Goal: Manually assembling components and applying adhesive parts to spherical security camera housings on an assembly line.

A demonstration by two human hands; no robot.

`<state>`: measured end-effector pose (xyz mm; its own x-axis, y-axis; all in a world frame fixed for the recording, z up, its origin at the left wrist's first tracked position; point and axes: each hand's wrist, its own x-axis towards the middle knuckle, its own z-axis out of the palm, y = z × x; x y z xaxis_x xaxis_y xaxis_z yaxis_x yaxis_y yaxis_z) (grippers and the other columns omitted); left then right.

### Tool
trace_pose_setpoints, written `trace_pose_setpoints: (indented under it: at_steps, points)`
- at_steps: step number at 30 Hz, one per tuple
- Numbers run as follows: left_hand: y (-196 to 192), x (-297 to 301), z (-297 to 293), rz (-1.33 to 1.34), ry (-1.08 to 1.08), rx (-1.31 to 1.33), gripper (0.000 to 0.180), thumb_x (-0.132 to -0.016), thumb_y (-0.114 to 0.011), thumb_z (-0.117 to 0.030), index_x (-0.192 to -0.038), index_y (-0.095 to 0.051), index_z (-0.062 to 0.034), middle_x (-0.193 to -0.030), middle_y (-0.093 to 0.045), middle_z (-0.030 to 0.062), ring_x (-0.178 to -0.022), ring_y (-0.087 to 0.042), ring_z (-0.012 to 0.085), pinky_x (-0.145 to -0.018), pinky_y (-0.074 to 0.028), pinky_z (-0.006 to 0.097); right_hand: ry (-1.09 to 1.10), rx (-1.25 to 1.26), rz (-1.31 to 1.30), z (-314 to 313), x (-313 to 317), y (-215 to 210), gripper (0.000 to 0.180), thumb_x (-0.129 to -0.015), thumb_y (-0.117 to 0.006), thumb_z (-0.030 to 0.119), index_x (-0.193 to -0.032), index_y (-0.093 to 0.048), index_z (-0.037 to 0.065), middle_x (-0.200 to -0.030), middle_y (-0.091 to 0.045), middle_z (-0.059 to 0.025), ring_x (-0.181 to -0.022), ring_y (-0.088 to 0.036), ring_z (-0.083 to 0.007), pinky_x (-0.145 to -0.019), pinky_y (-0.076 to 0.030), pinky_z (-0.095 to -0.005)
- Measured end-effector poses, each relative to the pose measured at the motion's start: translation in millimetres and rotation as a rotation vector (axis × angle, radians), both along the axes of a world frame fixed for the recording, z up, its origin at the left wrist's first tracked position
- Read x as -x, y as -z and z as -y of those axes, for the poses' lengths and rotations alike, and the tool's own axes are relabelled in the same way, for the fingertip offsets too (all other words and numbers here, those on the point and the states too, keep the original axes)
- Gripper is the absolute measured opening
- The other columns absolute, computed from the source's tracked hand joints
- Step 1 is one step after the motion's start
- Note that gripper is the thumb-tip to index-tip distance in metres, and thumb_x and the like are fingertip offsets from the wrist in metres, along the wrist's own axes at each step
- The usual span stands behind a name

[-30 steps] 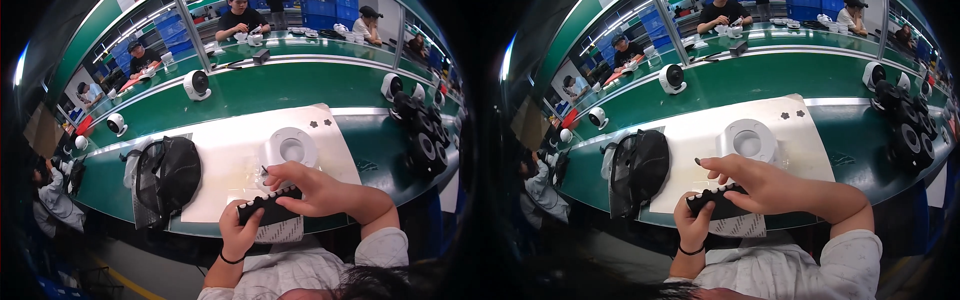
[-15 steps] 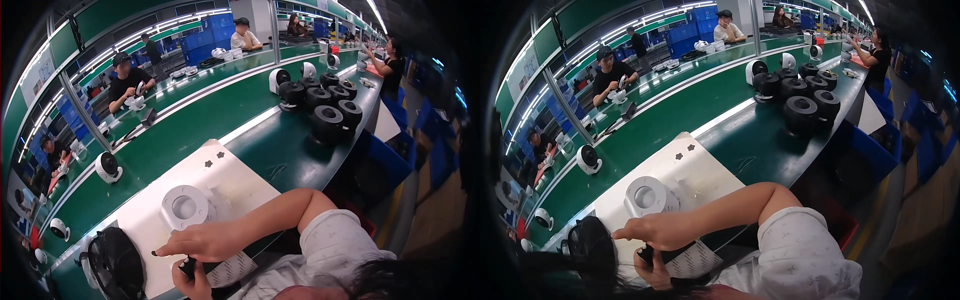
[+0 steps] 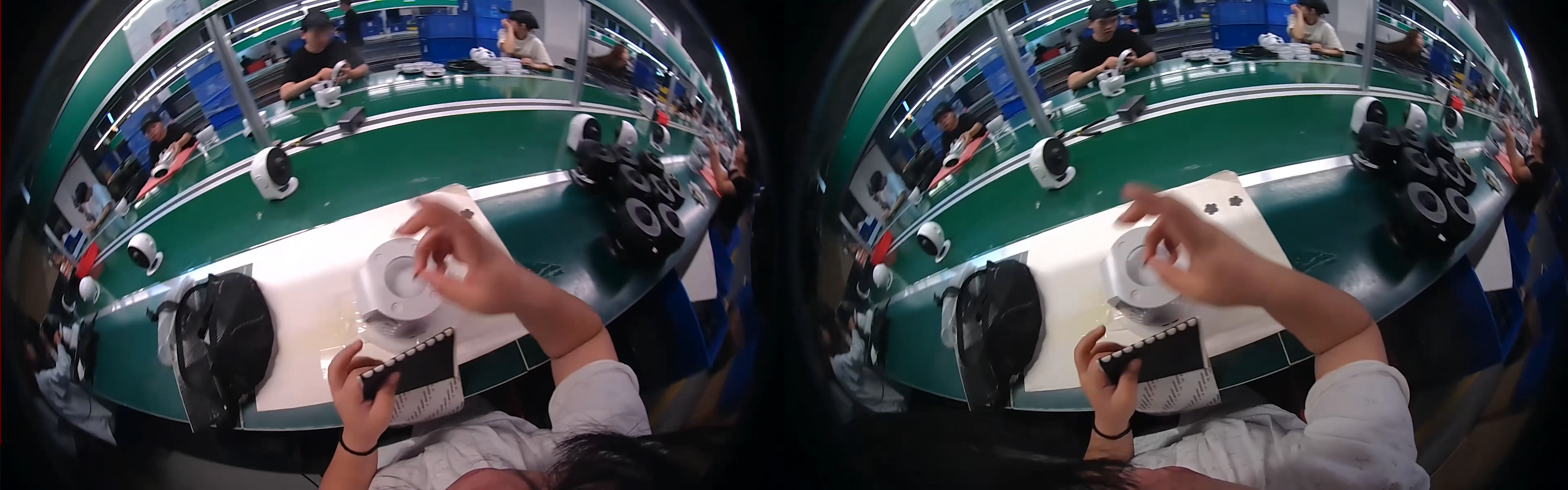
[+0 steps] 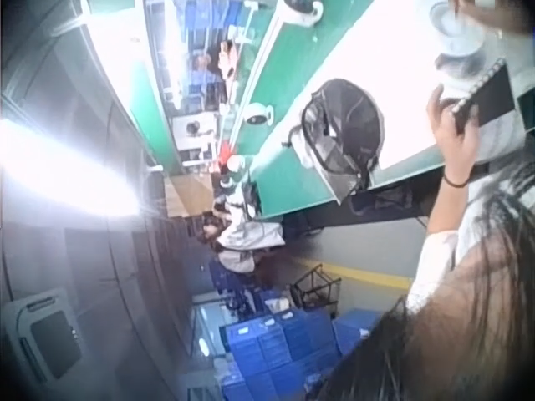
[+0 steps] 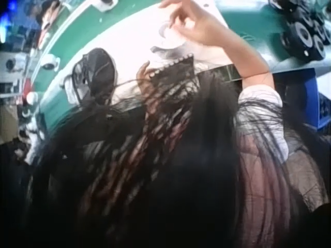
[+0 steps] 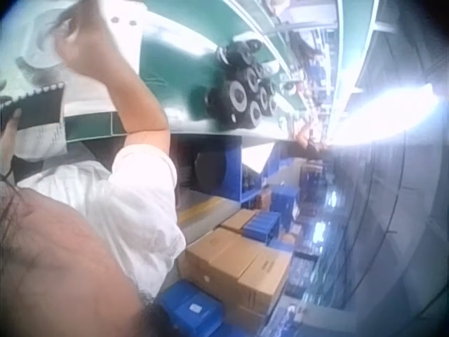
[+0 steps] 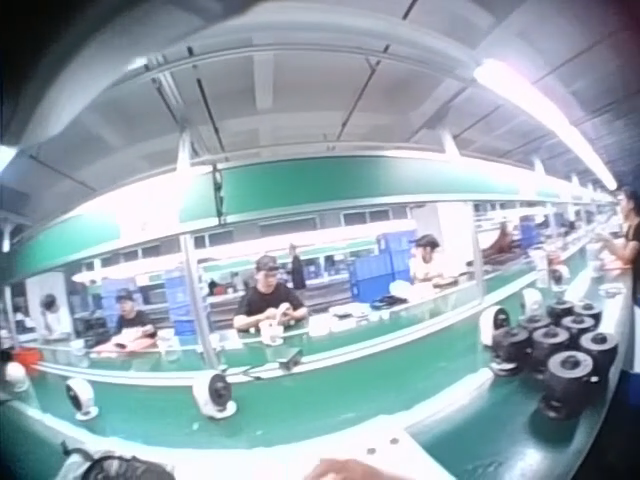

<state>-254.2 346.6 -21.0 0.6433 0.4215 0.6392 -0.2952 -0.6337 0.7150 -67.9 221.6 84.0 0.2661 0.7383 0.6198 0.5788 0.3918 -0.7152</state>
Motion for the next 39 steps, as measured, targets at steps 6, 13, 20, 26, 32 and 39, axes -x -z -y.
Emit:
trace_pose_setpoints:
  at_steps: [6,13,20,26,32,39]
  points:
    - [0.2,-9.4,-3.5,0.007,0.079,0.010,0.024,-0.065,-0.069,0.004,-0.084,-0.054,0.0019,-0.133,-0.031,0.0222,-0.088,-0.060,0.0258,-0.071,-0.049,0.031,0.123,0.048,-0.091,-21.8,-27.9,10.9,0.076,-0.075,-0.050,-0.008,-0.137,-0.015,0.019,-0.116,-0.042,-0.0139,-0.077,-0.052,-0.0100,-0.064,-0.041,-0.0203]
    - [-16.7,-19.7,-8.9,-0.035,0.160,-0.049,0.024,-0.065,-0.070,0.000,-0.085,-0.056,0.0034,-0.136,-0.028,0.0247,-0.084,-0.061,0.0255,-0.069,-0.049,0.029,0.145,0.238,-0.150,-24.2,-32.0,7.0,0.073,-0.076,-0.050,-0.006,-0.137,-0.016,0.018,-0.120,-0.044,-0.0133,-0.079,-0.054,-0.0115,-0.064,-0.044,-0.0206]
    - [-24.3,-20.9,-13.5,-0.121,0.121,-0.114,0.019,-0.064,-0.071,-0.002,-0.078,-0.058,0.0040,-0.133,-0.032,0.0260,-0.074,-0.061,0.0228,-0.064,-0.049,0.029,0.280,0.371,0.403,-13.0,-5.8,-12.1,0.055,-0.080,-0.047,0.001,-0.130,-0.038,0.019,-0.108,-0.058,-0.0155,-0.086,-0.060,-0.0311,-0.072,-0.048,-0.0371]
    - [-8.7,-21.4,-12.2,-0.066,0.158,-0.072,0.020,-0.063,-0.071,-0.003,-0.078,-0.059,0.0024,-0.133,-0.034,0.0250,-0.065,-0.060,0.0208,-0.060,-0.048,0.028,0.276,0.084,0.302,-21.6,-4.1,-0.2,0.056,-0.077,-0.055,0.003,-0.128,-0.036,0.014,-0.093,-0.061,-0.0082,-0.088,-0.057,-0.0271,-0.076,-0.046,-0.0363]
    - [-1.7,-17.6,-14.6,-0.033,0.159,-0.172,0.023,-0.062,-0.072,-0.003,-0.082,-0.060,0.0012,-0.132,-0.036,0.0235,-0.062,-0.058,0.0198,-0.056,-0.047,0.028,0.028,0.204,-0.121,-43.5,6.1,13.8,0.046,-0.080,-0.053,-0.001,-0.121,-0.035,0.009,-0.093,-0.053,-0.0064,-0.088,-0.053,-0.0138,-0.084,-0.041,-0.0295]
    - [0.4,-13.7,-17.8,-0.028,0.161,-0.158,0.024,-0.062,-0.071,-0.003,-0.080,-0.057,0.0030,-0.131,-0.036,0.0238,-0.059,-0.057,0.0190,-0.055,-0.046,0.028,0.190,0.264,0.178,-37.7,11.9,-2.9,0.038,-0.079,-0.052,0.000,-0.116,-0.045,0.005,-0.098,-0.057,-0.0106,-0.091,-0.056,-0.0214,-0.088,-0.040,-0.0355]
